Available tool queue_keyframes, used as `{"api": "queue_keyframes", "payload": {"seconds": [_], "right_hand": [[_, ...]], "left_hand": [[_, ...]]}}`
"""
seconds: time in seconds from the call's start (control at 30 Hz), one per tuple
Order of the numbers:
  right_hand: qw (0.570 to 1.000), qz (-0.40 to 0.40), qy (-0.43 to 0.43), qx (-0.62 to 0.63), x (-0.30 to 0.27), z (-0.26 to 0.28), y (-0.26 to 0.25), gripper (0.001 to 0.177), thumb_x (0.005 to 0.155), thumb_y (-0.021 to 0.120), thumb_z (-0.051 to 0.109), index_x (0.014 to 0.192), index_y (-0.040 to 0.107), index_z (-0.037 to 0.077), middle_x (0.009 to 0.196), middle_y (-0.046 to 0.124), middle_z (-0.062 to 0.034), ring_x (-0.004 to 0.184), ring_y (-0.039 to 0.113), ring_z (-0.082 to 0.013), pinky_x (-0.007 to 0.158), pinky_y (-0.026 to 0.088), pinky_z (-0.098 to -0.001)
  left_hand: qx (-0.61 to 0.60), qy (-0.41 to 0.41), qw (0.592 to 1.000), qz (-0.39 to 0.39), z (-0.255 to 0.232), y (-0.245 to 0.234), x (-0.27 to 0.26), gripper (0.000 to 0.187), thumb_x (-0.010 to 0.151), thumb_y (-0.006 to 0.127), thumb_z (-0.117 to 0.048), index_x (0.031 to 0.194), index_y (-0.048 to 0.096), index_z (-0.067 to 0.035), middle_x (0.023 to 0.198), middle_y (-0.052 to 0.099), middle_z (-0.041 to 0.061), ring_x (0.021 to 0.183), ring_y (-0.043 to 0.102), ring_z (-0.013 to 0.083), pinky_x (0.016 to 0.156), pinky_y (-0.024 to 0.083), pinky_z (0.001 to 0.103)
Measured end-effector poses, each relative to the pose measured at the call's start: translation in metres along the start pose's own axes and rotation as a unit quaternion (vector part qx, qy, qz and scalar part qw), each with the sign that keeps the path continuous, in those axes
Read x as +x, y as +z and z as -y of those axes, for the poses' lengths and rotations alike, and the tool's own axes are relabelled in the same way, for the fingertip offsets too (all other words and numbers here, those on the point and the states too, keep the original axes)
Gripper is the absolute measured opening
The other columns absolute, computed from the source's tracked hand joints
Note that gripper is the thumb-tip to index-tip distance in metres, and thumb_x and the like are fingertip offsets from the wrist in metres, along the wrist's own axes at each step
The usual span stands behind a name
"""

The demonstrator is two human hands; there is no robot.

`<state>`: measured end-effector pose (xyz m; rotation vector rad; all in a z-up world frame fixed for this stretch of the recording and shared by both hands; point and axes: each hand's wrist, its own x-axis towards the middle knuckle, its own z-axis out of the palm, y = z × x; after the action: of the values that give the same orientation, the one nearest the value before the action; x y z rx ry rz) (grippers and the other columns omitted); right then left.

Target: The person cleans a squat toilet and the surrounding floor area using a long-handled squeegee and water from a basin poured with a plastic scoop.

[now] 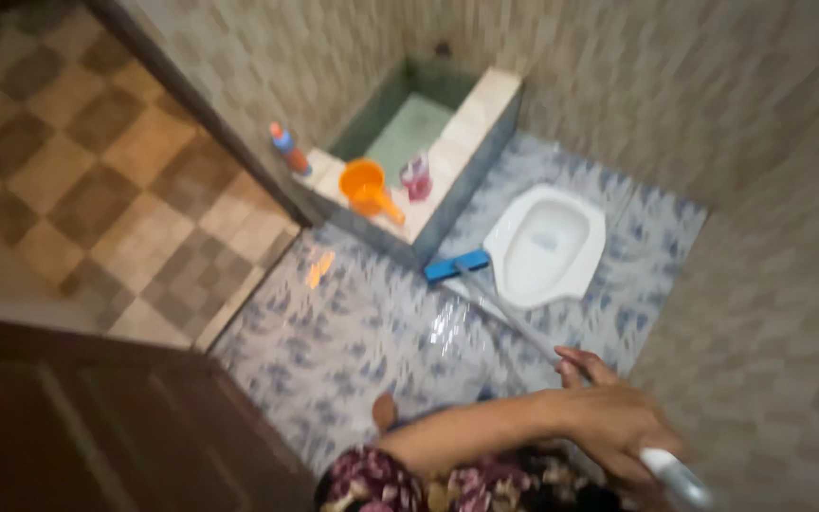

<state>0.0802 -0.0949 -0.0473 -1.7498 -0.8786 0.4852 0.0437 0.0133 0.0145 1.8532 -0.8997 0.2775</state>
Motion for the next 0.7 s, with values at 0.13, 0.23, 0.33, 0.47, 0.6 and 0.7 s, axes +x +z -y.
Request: {"api": "queue_keyframes", "payload": {"seconds": [0.13, 0.23, 0.33, 0.47, 0.6, 0.7], "right_hand": [[0.992, 0.018, 0.118, -0.032, 0.003, 0.013, -0.007, 0.027, 0.095, 0.066, 0.017, 0.119, 0.074, 0.010, 0.088, 0.073, -0.0025, 0.078, 0.065, -0.0121, 0.072, 0.053, -0.0271], [0.965, -0.013, 0.150, -0.215, 0.012, 0.047, 0.000, 0.026, 0.097, 0.067, 0.023, 0.121, 0.070, 0.012, 0.091, 0.072, 0.0023, 0.083, 0.066, -0.0081, 0.073, 0.050, -0.0275], [0.982, -0.068, 0.003, -0.174, 0.032, 0.076, 0.014, 0.023, 0.102, 0.064, 0.024, 0.120, 0.071, 0.012, 0.091, 0.072, -0.0024, 0.083, 0.064, -0.0098, 0.076, 0.051, -0.0296], [0.988, 0.057, 0.128, -0.067, 0.016, 0.071, -0.014, 0.031, 0.094, 0.065, 0.021, 0.123, 0.070, 0.013, 0.095, 0.074, -0.0044, 0.080, 0.063, -0.0115, 0.072, 0.054, -0.0331], [0.991, 0.066, 0.072, -0.090, 0.015, 0.087, 0.000, 0.030, 0.094, 0.063, 0.016, 0.123, 0.068, 0.010, 0.103, 0.075, -0.0038, 0.089, 0.066, -0.0120, 0.078, 0.054, -0.0311], [0.994, -0.020, -0.055, -0.093, 0.017, 0.110, 0.015, 0.025, 0.099, 0.063, 0.010, 0.123, 0.067, 0.003, 0.106, 0.071, -0.0079, 0.097, 0.064, -0.0144, 0.085, 0.051, -0.0297]], "left_hand": [[0.049, 0.036, 0.997, -0.047, -0.023, 0.023, 0.013, 0.039, 0.075, 0.070, -0.029, 0.113, 0.066, -0.021, 0.086, 0.072, 0.006, 0.078, 0.072, 0.0279, 0.077, 0.056, 0.041], [-0.014, -0.027, 0.999, -0.018, -0.020, 0.004, 0.010, 0.025, 0.076, 0.071, -0.028, 0.100, 0.069, -0.023, 0.073, 0.074, 0.000, 0.068, 0.073, 0.0265, 0.067, 0.055, 0.043], [0.075, -0.031, 0.993, -0.081, -0.011, -0.024, 0.002, 0.023, 0.078, 0.072, -0.027, 0.100, 0.070, -0.024, 0.079, 0.071, 0.004, 0.069, 0.072, 0.0284, 0.067, 0.054, 0.042], [0.030, -0.006, 0.997, -0.066, -0.030, 0.009, 0.007, 0.023, 0.078, 0.074, -0.028, 0.100, 0.069, -0.023, 0.080, 0.071, 0.003, 0.072, 0.072, 0.0276, 0.069, 0.054, 0.041], [0.042, -0.015, 0.997, -0.062, -0.034, 0.021, 0.001, 0.024, 0.079, 0.075, -0.029, 0.101, 0.067, -0.022, 0.081, 0.070, 0.003, 0.076, 0.072, 0.0267, 0.072, 0.054, 0.040], [0.056, -0.052, 0.996, -0.042, -0.017, -0.006, -0.010, 0.024, 0.080, 0.076, -0.029, 0.101, 0.066, -0.022, 0.082, 0.070, 0.003, 0.079, 0.072, 0.0261, 0.074, 0.055, 0.039]]}}
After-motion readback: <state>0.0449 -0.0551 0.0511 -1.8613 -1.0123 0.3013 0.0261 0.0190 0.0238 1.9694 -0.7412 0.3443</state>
